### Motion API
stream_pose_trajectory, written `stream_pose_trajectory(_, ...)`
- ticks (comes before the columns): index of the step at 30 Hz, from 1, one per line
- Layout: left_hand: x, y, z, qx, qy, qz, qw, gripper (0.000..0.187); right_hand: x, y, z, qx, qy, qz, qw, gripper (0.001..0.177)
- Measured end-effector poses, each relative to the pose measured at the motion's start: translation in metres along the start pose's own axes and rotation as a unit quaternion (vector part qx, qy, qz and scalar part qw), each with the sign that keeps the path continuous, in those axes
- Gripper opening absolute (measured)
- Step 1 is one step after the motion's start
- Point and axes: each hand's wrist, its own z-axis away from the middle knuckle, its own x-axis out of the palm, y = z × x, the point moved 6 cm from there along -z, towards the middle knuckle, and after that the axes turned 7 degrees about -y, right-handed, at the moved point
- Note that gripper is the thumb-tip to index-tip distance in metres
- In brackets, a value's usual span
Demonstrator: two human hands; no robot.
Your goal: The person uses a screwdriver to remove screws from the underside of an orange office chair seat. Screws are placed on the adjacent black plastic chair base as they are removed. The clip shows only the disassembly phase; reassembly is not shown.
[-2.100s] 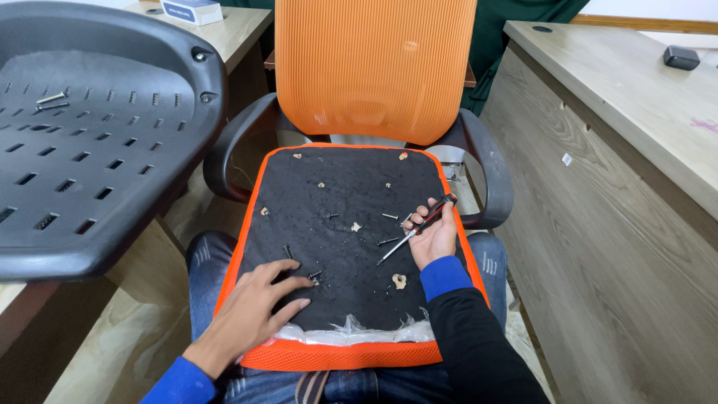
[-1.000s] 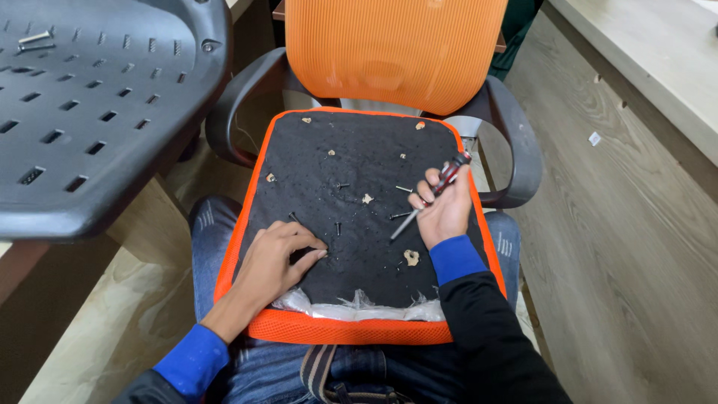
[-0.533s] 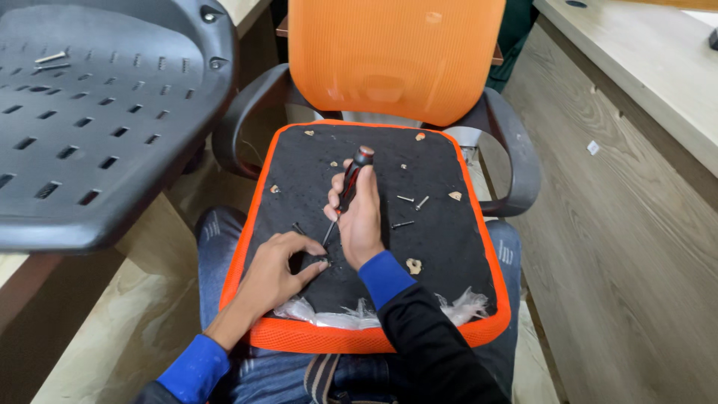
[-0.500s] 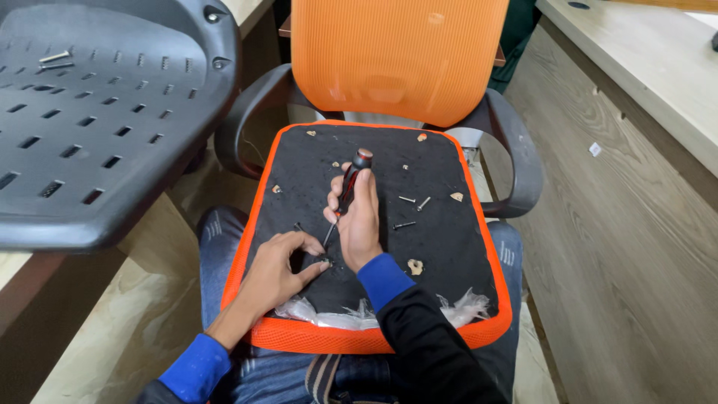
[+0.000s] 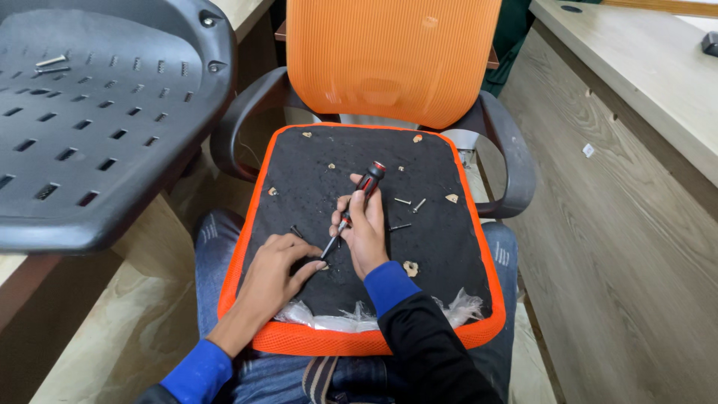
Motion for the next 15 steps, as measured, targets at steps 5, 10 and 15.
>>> stream_pose_trajectory(5, -0.0014, 0.0014, -0.0020, -0.013, -0.013, -0.008, 1.000, 0.019, 0.0025, -0.0040, 0.0038, -0.036, 0.013, 0.054, 0.998, 0.045)
stream_pose_trajectory(10, -0.0010, 0.0026, -0.0015, -0.005, -0.019, -0.017, 1.000, 0.018, -0.0009, -0.0070, 0.0046, -0.052, 0.041, 0.076, 0.995, 0.047)
stream_pose_trajectory(15, -0.0005, 0.0027, -0.0016, 0.001, -0.017, -0.016, 1.000, 0.017, -0.0020, -0.0090, 0.0054, -0.060, 0.047, 0.089, 0.993, 0.048)
